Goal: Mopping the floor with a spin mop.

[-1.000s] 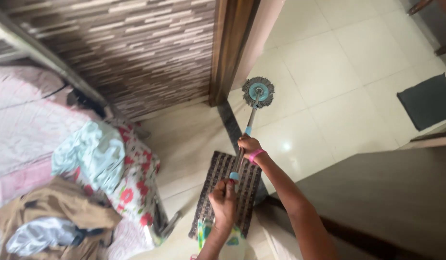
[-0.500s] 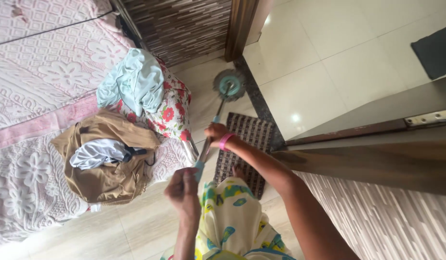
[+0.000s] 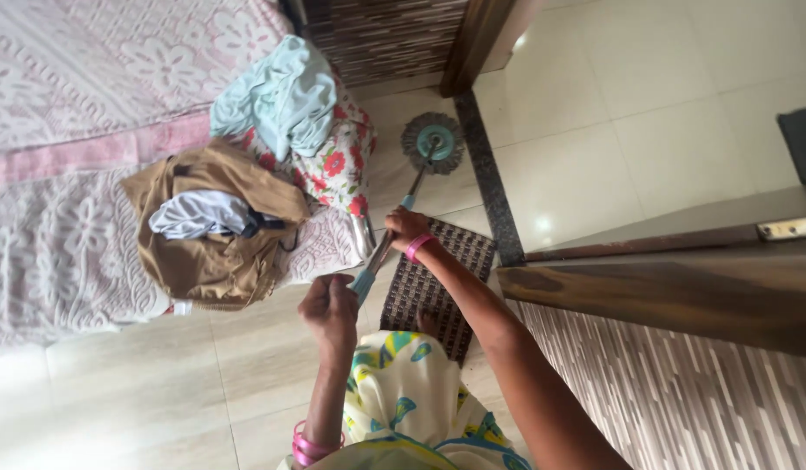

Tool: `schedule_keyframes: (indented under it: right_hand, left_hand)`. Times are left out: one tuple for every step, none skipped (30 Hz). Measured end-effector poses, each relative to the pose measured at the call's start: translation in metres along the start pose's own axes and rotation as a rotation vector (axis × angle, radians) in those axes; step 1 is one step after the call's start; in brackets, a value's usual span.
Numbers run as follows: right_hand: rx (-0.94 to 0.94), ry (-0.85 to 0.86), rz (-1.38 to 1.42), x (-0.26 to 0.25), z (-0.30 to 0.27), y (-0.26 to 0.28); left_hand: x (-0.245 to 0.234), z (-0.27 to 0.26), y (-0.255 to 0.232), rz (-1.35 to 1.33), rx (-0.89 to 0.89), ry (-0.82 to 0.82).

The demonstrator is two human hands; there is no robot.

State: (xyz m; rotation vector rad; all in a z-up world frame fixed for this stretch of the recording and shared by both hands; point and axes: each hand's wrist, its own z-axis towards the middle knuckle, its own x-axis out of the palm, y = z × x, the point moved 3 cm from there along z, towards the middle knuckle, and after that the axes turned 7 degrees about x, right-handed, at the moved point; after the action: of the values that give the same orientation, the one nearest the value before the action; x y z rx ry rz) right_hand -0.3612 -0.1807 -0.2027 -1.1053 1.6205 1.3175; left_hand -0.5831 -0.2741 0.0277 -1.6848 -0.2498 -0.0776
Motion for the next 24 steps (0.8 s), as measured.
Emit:
schedule_keyframes:
  right_hand:
    - [-0.017,0.006,0.002,0.007,-0.001,-0.006]
    - [-0.052,-0.104,0.002,0.009,-0.001,-0.012]
    - [-0.087,-0.215,0.004,0.012,-0.001,-0.018]
    - [-0.096,-0.208,0.004,0.007,0.0,-0.018]
    - [-0.085,-0.18,-0.023,0.002,0.002,-0.02]
    - [-0.076,-0.154,-0.052,-0.005,0.006,-0.023]
    - [-0.088,-0.149,-0.053,-0.001,0.01,-0.025]
    - [-0.033,-0.096,-0.013,0.003,0.015,-0.03]
    - [0.022,-0.042,0.026,0.007,0.019,-0.036]
    - [0.019,-0.036,0.025,0.006,0.021,-0.035]
    - [0.036,-0.032,0.011,0.004,0.024,-0.035]
    - [0.049,-0.034,-0.003,0.001,0.032,-0.034]
    - [0.042,-0.035,-0.004,-0.006,0.039,-0.026]
    - [0.067,0.022,0.016,-0.008,0.04,-0.018]
    - [0.093,0.078,0.036,-0.011,0.041,-0.01]
    - [0.09,0.072,0.032,-0.003,0.046,-0.01]
    - [0.043,-0.019,0.02,0.003,0.05,-0.01]
    - [-0.004,-0.103,0.009,0.012,0.049,-0.008]
    - [-0.008,-0.104,0.006,0.006,0.055,-0.009]
    - [0.018,-0.104,0.001,0.005,0.055,-0.008]
    - [0.045,-0.105,-0.004,0.003,0.054,-0.006]
    - [0.042,-0.108,-0.005,0.01,0.055,-0.017]
    - [0.065,-0.099,0.03,0.017,0.056,-0.028]
    - [0.094,-0.09,0.066,0.026,0.056,-0.039]
  left_hand:
    - [-0.001,0.001,0.009,0.003,0.004,-0.018]
    - [-0.001,0.003,0.019,0.014,-0.025,-0.014]
    - [0.0,0.006,0.029,0.024,-0.055,-0.011]
    - [0.002,0.009,0.03,0.023,-0.056,-0.022]
    - [0.005,0.012,0.031,0.039,-0.05,-0.012]
    - [0.009,0.017,0.033,0.052,-0.042,-0.002]
    - [0.01,0.021,0.037,0.05,-0.041,-0.015]
    - [0.011,0.026,0.04,0.012,-0.019,-0.022]
    - [0.013,0.031,0.042,-0.026,0.004,-0.029]
    - [0.013,0.037,0.038,-0.026,0.001,-0.035]
    - [0.013,0.042,0.035,-0.055,-0.037,-0.056]
    - [0.014,0.051,0.032,-0.085,-0.066,-0.077]
    - [0.012,0.061,0.025,-0.087,-0.062,-0.082]
    - [0.007,0.066,0.019,-0.082,-0.067,-0.116]
    - [0.002,0.072,0.011,-0.077,-0.072,-0.151]
    - [-0.001,0.077,0.01,-0.083,-0.066,-0.15]
    - [-0.005,0.082,0.009,-0.072,-0.078,-0.185]
    - [-0.011,0.083,0.009,-0.06,-0.096,-0.224]
    - [-0.015,0.091,0.019,-0.064,-0.094,-0.227]
    - [-0.021,0.095,0.027,-0.111,-0.034,-0.172]
    - [-0.028,0.099,0.034,-0.159,0.025,-0.116]
    - [-0.022,0.103,0.039,-0.16,0.029,-0.117]
    - [-0.016,0.107,0.046,-0.153,0.003,-0.125]
    - [-0.011,0.112,0.052,-0.145,-0.026,-0.127]
